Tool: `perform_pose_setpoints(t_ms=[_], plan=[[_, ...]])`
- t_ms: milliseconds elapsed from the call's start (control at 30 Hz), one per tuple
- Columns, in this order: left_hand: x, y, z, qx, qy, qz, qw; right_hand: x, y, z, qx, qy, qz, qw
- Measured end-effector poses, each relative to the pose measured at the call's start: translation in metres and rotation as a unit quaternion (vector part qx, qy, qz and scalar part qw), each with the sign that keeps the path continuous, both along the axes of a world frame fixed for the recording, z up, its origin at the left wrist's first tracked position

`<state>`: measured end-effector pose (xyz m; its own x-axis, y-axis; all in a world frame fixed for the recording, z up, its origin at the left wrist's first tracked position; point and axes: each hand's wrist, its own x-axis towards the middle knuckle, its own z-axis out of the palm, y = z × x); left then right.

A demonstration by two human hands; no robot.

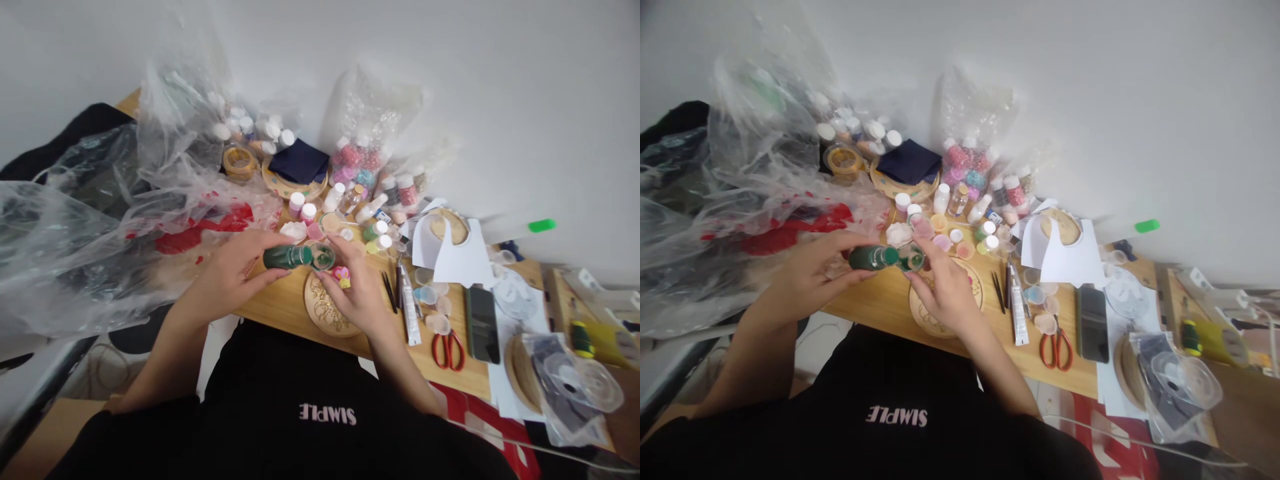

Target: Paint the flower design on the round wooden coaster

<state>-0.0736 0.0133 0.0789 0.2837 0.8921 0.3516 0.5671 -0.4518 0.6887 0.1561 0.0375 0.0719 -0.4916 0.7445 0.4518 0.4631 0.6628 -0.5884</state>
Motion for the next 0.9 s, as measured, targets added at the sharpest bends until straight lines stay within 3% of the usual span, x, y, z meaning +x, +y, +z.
perform_pose_setpoints(t_ms=[300,633,767,900], plan=[[-0.002,0.002,0.008,-0.002,0.015,0.003,1.000,0.000,0.000,-0.002,-0.010,0.011,0.008,1.000],[-0.005,0.004,0.015,0.004,0.067,-0.041,0.997,0.001,0.000,0.000,-0.007,0.013,0.004,1.000],[-0.005,0.005,0.015,-0.020,0.052,-0.017,0.998,0.001,-0.001,0.002,-0.005,0.012,0.003,1.000],[-0.005,0.006,0.016,-0.020,0.069,-0.048,0.996,0.001,-0.001,0.001,-0.005,0.016,0.002,1.000]])
